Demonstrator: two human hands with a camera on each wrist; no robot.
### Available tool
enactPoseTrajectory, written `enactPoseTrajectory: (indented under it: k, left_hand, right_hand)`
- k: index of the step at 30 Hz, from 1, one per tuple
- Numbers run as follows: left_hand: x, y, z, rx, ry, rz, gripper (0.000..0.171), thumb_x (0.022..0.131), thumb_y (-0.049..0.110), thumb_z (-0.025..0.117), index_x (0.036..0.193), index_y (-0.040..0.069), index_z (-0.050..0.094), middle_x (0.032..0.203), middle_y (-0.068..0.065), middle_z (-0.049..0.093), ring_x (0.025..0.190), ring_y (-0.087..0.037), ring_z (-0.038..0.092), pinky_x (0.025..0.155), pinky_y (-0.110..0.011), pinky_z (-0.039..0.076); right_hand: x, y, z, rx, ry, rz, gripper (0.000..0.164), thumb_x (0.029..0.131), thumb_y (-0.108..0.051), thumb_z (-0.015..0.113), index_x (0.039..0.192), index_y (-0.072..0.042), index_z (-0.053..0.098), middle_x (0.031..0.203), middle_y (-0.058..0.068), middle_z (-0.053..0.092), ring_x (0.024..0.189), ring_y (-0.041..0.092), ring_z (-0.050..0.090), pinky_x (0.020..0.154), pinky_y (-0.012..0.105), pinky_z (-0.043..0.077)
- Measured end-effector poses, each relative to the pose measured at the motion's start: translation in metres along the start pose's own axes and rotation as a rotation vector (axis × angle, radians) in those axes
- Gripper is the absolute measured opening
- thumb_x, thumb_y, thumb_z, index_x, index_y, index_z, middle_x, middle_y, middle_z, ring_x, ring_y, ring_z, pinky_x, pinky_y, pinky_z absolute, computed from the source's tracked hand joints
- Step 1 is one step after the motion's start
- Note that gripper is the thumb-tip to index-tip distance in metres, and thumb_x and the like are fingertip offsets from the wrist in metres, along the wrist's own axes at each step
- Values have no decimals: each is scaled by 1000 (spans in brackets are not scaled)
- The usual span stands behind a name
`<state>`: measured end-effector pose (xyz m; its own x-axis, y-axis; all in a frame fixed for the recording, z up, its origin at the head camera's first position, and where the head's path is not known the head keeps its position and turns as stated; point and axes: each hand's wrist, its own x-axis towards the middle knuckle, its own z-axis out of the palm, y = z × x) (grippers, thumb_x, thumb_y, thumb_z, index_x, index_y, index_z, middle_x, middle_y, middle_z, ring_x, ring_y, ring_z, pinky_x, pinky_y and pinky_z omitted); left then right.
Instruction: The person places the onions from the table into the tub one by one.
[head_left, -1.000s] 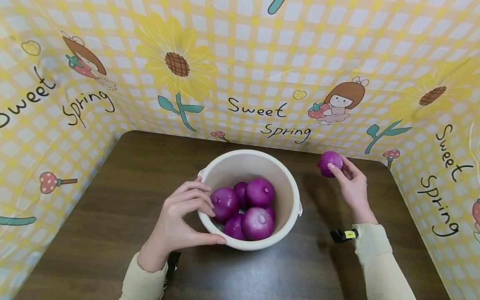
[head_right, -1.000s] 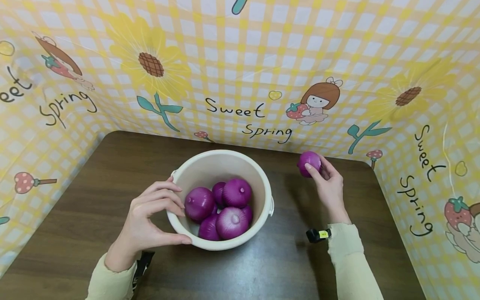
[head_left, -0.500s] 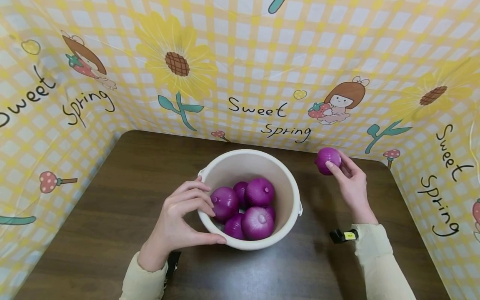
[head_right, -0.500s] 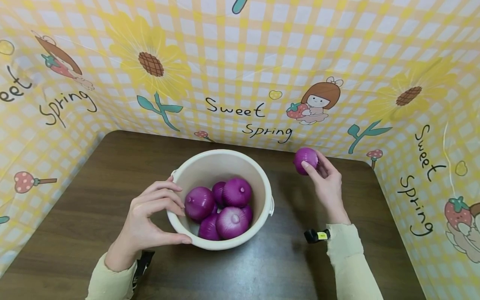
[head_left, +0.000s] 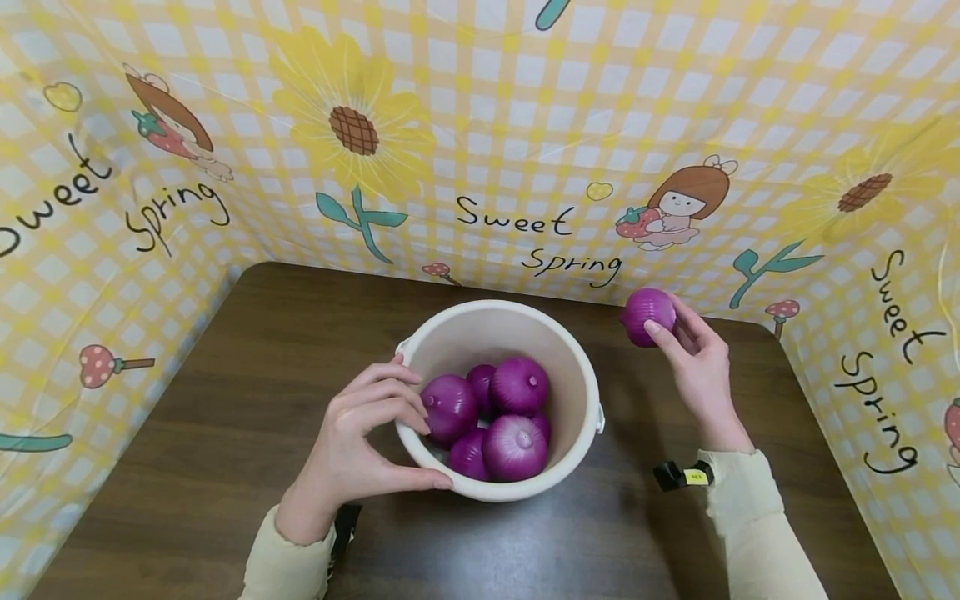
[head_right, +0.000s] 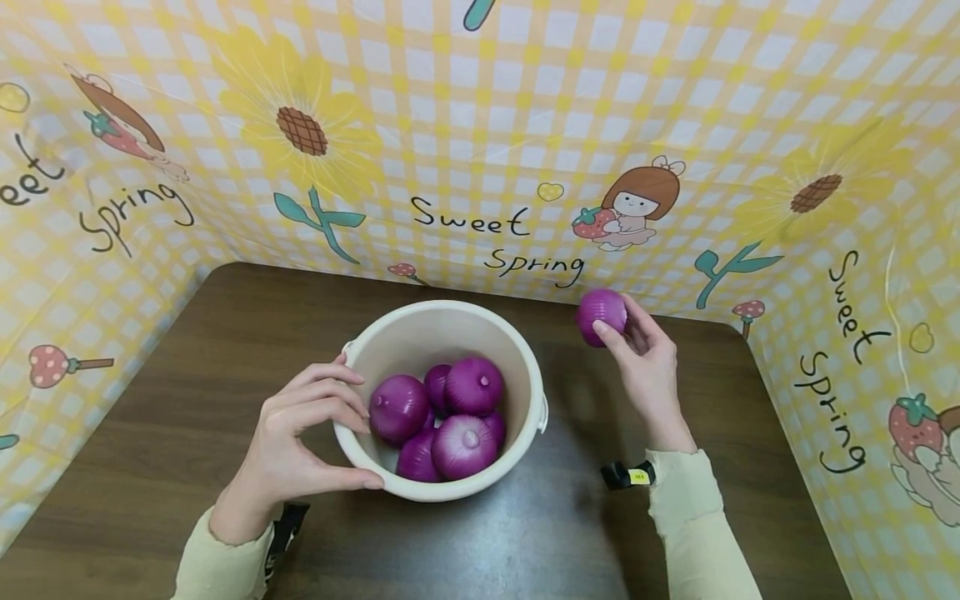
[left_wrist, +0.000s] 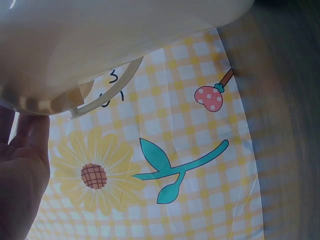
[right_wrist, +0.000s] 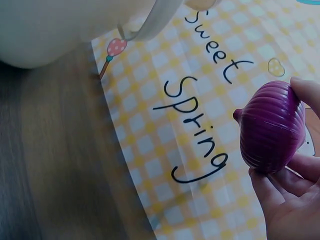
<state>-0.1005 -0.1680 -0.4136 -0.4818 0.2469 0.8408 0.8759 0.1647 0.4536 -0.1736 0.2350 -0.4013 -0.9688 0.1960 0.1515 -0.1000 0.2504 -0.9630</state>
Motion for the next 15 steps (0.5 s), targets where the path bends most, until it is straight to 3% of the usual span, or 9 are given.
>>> enactPoseTrajectory:
  k: [15]
  left_hand:
    - [0, -1, 0, -1, 2, 5, 46, 64, 50, 96, 76, 15, 68, 80, 1, 67, 100, -28, 60, 114, -55, 39]
  right_hand:
    - [-9, -17, 10, 71, -38, -59, 55, 97, -19, 73, 148, -12, 54, 150, 14, 50, 137, 24, 49, 102, 18, 47]
